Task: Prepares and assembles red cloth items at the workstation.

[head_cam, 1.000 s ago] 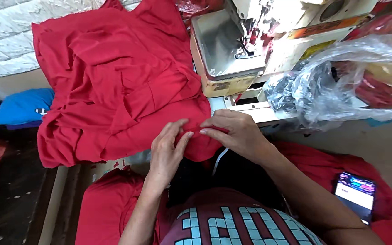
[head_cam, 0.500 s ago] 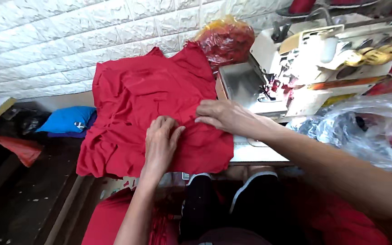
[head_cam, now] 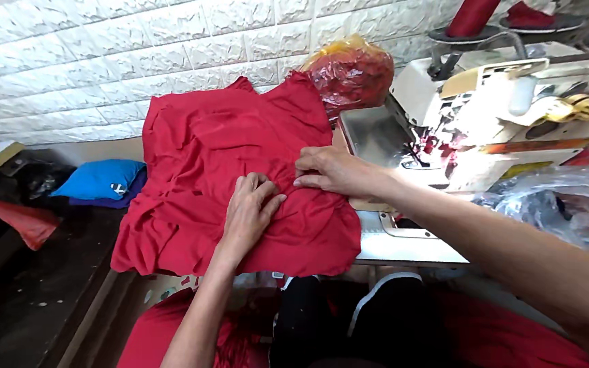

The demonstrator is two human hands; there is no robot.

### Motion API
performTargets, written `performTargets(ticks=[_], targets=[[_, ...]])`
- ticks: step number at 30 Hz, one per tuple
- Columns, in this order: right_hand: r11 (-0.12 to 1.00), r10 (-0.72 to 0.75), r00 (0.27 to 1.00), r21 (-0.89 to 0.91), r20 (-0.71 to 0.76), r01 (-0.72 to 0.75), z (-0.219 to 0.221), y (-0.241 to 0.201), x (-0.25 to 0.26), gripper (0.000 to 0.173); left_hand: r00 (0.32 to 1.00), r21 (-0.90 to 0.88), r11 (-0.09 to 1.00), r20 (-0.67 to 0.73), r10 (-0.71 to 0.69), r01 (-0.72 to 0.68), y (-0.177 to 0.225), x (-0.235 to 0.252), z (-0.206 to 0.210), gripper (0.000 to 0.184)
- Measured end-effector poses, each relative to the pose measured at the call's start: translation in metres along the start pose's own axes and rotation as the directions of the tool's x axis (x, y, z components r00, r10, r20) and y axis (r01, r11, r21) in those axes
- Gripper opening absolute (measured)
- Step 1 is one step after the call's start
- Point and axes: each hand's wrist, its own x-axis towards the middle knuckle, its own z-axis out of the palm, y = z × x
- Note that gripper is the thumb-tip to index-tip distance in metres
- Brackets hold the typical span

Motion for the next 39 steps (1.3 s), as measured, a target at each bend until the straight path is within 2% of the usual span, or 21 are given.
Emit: performTargets(ticks=[3, 5, 8, 15, 18, 21, 28, 32, 34, 36, 38, 39], targets=[[0.989, 0.023, 1.000, 0.146, -0.008, -0.021, 0.000, -0.002, -0.004, 0.021, 1.000, -0.084, 0.996, 0.018, -0.015, 0.017, 0.001, -0.002, -0.007, 0.020], [0.976, 0.022, 0.999, 0.214, 0.043, -0.031, 0.000, -0.003, -0.005, 0.018, 1.000, -0.109, 0.994, 0.019, -0.010, 0.012, 0.002, -0.004, -0.009, 0.018], [0.963, -0.008, 0.997, 0.268, 0.078, -0.013, 0.003, -0.005, -0.001, 0.017, 1.000, -0.133, 0.991, 0.003, 0.007, -0.006, 0.003, -0.004, -0.009, 0.017], [0.906, -0.070, 0.997, 0.422, 0.039, 0.047, 0.003, -0.001, 0.011, 0.015, 1.000, -0.168, 0.986, -0.019, 0.017, -0.020, 0.006, -0.004, -0.016, 0.017], [0.930, -0.044, 0.998, 0.366, 0.053, 0.022, -0.001, -0.004, 0.006, 0.017, 0.999, -0.139, 0.990, 0.009, -0.036, 0.037, 0.003, -0.005, -0.016, 0.017], [0.957, 0.011, 0.999, 0.289, 0.034, -0.021, -0.002, -0.010, -0.002, 0.019, 0.999, -0.191, 0.980, 0.023, -0.042, 0.046, 0.002, -0.007, -0.015, 0.018], [0.959, 0.125, 0.983, 0.269, -0.133, -0.086, 0.006, -0.018, -0.014, 0.022, 0.991, -0.270, 0.963, -0.128, -0.044, 0.008, 0.008, -0.012, -0.009, 0.014], [0.984, 0.104, 0.949, 0.171, -0.299, -0.054, 0.013, -0.028, -0.016, 0.028, 0.974, -0.282, 0.959, -0.223, -0.036, -0.029, 0.011, -0.013, -0.006, 0.011], [0.992, 0.095, 0.937, 0.110, -0.336, -0.061, 0.016, -0.028, -0.014, 0.032, 0.964, -0.292, 0.956, -0.261, -0.046, -0.033, 0.012, -0.014, -0.004, 0.009], [0.995, 0.095, 0.916, 0.031, -0.389, -0.090, 0.020, -0.033, -0.013, 0.034, 0.955, -0.258, 0.966, -0.277, -0.107, 0.034, 0.016, -0.015, -0.002, 0.017], [0.985, 0.120, 0.898, -0.059, -0.423, -0.160, 0.021, -0.045, -0.013, 0.022, 0.945, -0.156, 0.978, -0.275, -0.177, 0.138, 0.019, -0.015, -0.002, 0.028], [0.975, 0.131, 0.893, -0.109, -0.430, -0.196, 0.021, -0.050, -0.014, 0.019, 0.934, -0.105, 0.980, -0.300, -0.192, 0.168, 0.018, -0.015, -0.002, 0.024]])
